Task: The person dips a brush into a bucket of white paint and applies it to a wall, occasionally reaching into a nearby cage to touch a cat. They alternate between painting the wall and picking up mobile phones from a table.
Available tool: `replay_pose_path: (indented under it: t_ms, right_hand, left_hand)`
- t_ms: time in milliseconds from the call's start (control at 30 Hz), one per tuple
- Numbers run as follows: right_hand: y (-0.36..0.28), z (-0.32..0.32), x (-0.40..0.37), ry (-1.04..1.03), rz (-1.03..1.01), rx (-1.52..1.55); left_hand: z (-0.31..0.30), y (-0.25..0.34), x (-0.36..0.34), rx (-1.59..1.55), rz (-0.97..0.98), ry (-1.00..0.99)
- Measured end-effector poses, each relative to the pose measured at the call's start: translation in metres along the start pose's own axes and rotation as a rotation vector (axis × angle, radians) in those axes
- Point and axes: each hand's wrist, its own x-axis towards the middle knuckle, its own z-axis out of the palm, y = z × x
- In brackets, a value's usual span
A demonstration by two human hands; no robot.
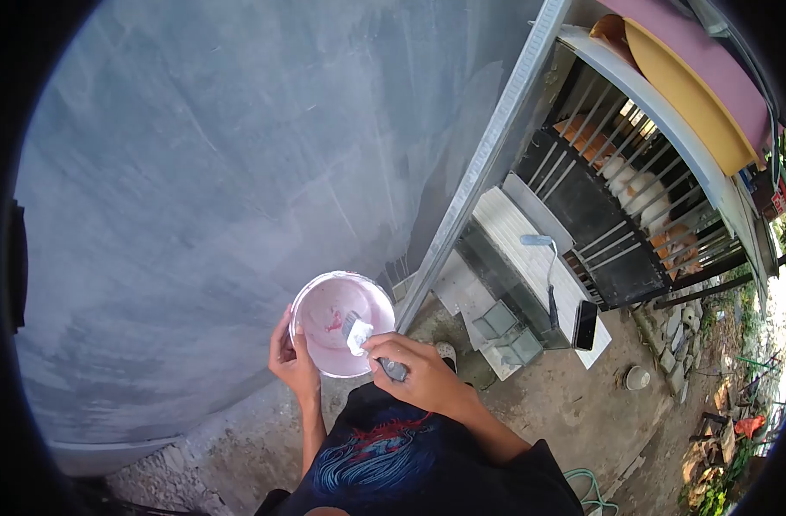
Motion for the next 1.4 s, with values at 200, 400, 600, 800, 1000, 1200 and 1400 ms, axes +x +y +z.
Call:
replay_pose_path:
  t_ms: [200, 400, 600, 800, 1000, 1200, 1400]
  right_hand:
    - [-0.015, 0.031, 0.012, 0.003, -0.119, -0.219]
    - [-0.017, 0.053, 0.025, -0.082, -0.119, -0.33]
    - [-0.001, 0.079, 0.036, -0.183, -0.183, -0.501]
    - [0.006, 0.099, 0.053, -0.204, -0.323, -0.398]
    - [0.014, 0.096, 0.047, -0.276, -0.174, -0.22]
    - [0.01, 0.068, 0.048, -0.175, -0.136, -0.299]
    - [0.029, 0.091, 0.051, -0.21, -0.257, -0.395]
  left_hand:
    - [-0.036, 0.0, 0.009, 0.0, 0.09, 0.056]
    - [-0.059, -0.004, 0.014, -0.002, 0.123, 0.096]
    - [-0.065, -0.006, 0.013, -0.06, 0.14, 0.103]
    - [-0.067, -0.007, 0.014, -0.06, 0.156, 0.008]
    - [-0.066, -0.018, 0.022, -0.077, 0.136, 0.04]
    - [-0.064, -0.019, 0.028, -0.095, 0.115, 0.049]
    - [-0.054, -0.022, 0.03, -0.06, 0.145, -0.057]
